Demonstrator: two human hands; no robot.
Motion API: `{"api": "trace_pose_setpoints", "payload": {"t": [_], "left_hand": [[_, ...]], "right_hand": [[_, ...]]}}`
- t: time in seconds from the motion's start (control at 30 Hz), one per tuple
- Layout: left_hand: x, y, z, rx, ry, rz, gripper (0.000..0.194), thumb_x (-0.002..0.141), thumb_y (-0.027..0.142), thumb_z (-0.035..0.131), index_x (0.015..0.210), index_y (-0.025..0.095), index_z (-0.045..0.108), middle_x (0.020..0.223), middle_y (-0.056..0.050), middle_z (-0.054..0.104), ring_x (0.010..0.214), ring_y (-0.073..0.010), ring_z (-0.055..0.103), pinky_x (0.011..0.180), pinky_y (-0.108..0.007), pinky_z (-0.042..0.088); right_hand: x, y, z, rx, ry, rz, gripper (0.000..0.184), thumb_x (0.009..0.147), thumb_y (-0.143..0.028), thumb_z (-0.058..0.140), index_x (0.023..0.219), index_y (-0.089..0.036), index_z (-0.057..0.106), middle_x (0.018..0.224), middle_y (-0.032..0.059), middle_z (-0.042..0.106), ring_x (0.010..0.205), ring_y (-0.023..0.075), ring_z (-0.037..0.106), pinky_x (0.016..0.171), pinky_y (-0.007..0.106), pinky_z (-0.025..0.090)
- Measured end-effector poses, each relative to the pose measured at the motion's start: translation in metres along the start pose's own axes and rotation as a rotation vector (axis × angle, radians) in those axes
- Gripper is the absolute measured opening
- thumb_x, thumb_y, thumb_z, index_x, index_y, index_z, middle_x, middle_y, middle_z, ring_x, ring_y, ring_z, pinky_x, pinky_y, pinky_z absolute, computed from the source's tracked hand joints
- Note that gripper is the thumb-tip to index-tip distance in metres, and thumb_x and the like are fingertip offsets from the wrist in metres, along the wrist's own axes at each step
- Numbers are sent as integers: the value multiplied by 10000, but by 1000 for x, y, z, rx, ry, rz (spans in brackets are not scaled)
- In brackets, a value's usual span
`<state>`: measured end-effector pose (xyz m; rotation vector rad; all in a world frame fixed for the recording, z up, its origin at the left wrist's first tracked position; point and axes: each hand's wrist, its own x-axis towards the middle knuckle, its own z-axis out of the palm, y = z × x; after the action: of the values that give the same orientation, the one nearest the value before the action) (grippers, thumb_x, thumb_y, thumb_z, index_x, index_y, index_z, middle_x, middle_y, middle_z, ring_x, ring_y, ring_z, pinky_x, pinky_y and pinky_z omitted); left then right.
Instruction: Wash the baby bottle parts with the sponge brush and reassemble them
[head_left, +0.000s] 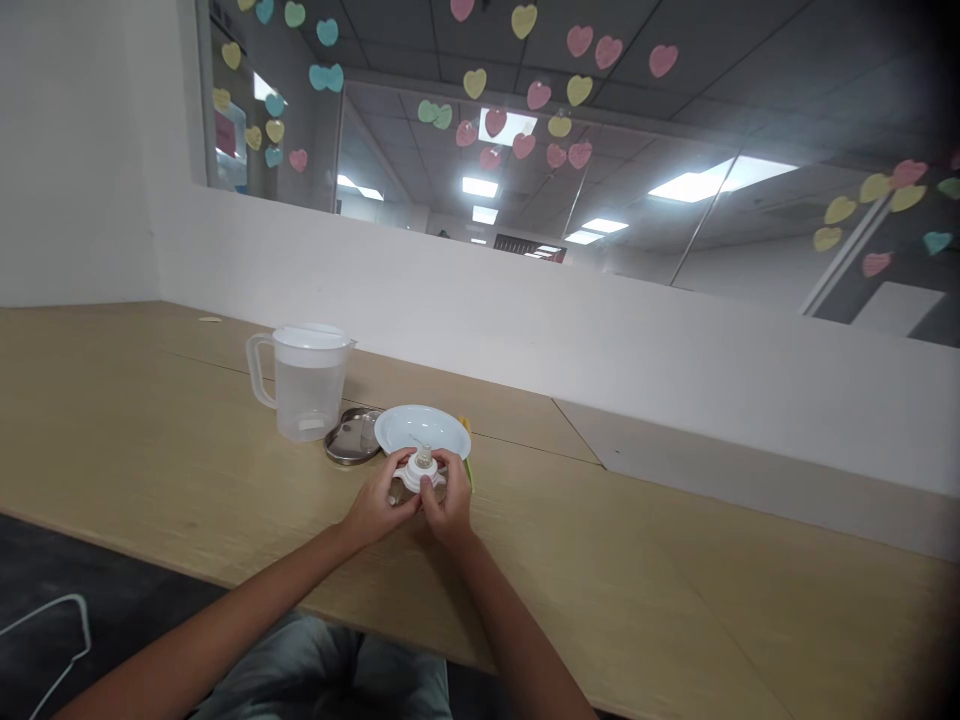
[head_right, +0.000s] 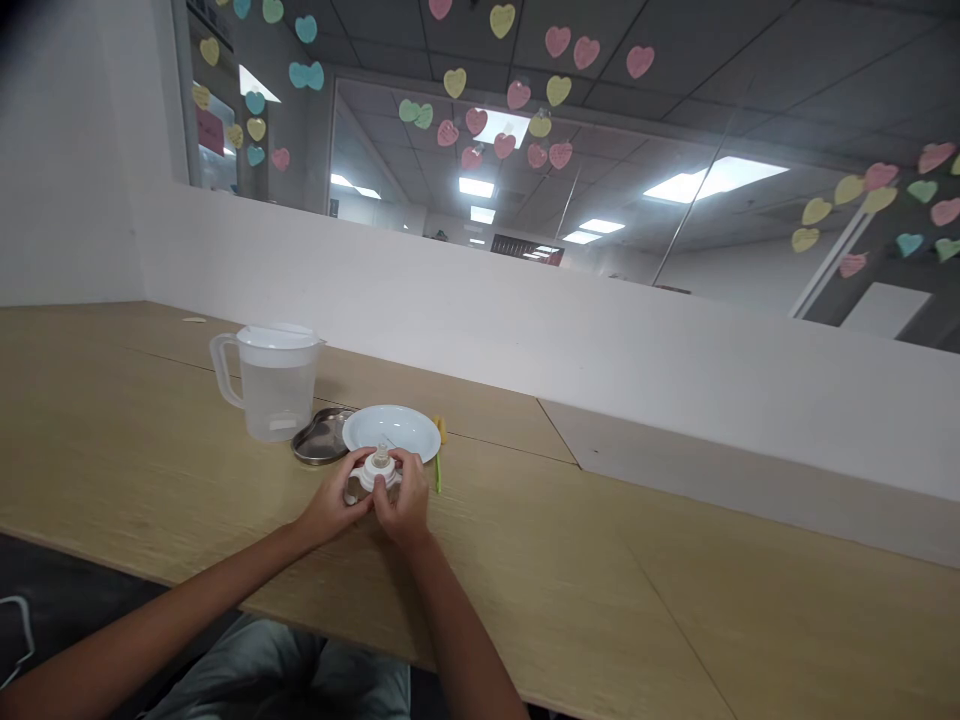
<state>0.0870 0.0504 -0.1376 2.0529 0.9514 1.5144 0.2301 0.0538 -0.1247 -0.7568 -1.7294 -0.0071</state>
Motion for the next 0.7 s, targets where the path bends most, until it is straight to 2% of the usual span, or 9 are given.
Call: {"api": "trace_pose_setpoints", "payload": {"t": [0.7], "left_hand": [[1,3,0,6,-2,-1,513,758,280,598,1224,185,404,1194,-105,556,1084,-234,545,937,-383,443]], "right_hand": [[1,-1,-1,1,4,-5,250,815,-265,476,1046,-173,502,929,70,567,841,194,536,745,346,458]]}}
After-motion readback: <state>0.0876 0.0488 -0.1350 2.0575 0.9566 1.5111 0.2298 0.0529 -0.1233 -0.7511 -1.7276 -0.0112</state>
